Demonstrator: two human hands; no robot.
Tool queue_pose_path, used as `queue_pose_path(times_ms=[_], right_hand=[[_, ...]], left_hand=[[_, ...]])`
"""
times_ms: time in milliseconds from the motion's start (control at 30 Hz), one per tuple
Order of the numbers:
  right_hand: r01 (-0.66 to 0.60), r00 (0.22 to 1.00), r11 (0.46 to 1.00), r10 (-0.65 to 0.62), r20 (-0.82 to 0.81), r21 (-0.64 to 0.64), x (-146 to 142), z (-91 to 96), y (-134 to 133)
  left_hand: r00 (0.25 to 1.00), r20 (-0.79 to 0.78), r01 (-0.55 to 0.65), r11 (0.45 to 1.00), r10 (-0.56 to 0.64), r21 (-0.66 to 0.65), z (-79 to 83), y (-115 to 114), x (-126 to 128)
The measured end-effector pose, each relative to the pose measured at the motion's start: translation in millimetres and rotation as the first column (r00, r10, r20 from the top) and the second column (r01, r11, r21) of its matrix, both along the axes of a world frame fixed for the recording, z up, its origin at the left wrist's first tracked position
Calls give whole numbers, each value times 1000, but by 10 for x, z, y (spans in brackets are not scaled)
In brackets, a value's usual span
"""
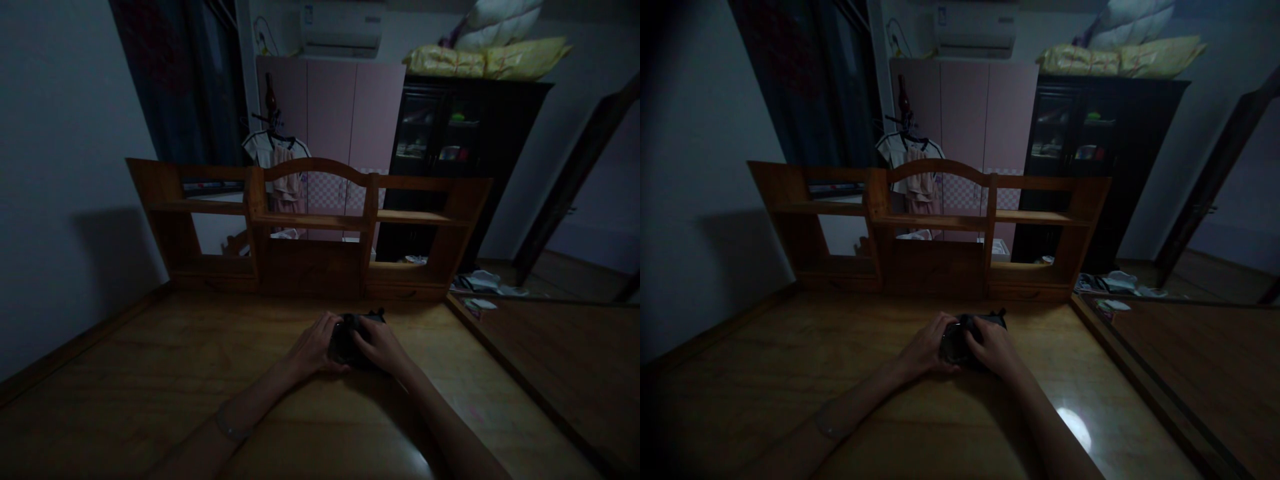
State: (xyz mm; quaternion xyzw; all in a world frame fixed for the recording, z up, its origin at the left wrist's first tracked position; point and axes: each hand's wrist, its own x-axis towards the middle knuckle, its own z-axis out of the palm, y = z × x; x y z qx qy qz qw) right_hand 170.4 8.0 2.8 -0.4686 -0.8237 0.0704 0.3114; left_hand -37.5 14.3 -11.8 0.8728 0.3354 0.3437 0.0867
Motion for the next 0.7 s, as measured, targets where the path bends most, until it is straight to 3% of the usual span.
queue_pose_path(times_ms=[700], right_hand=[[-74,997,995,76,22,-72,0,46,-37]], left_hand=[[999,-39,40,990,-35,133,-34,-20,32]])
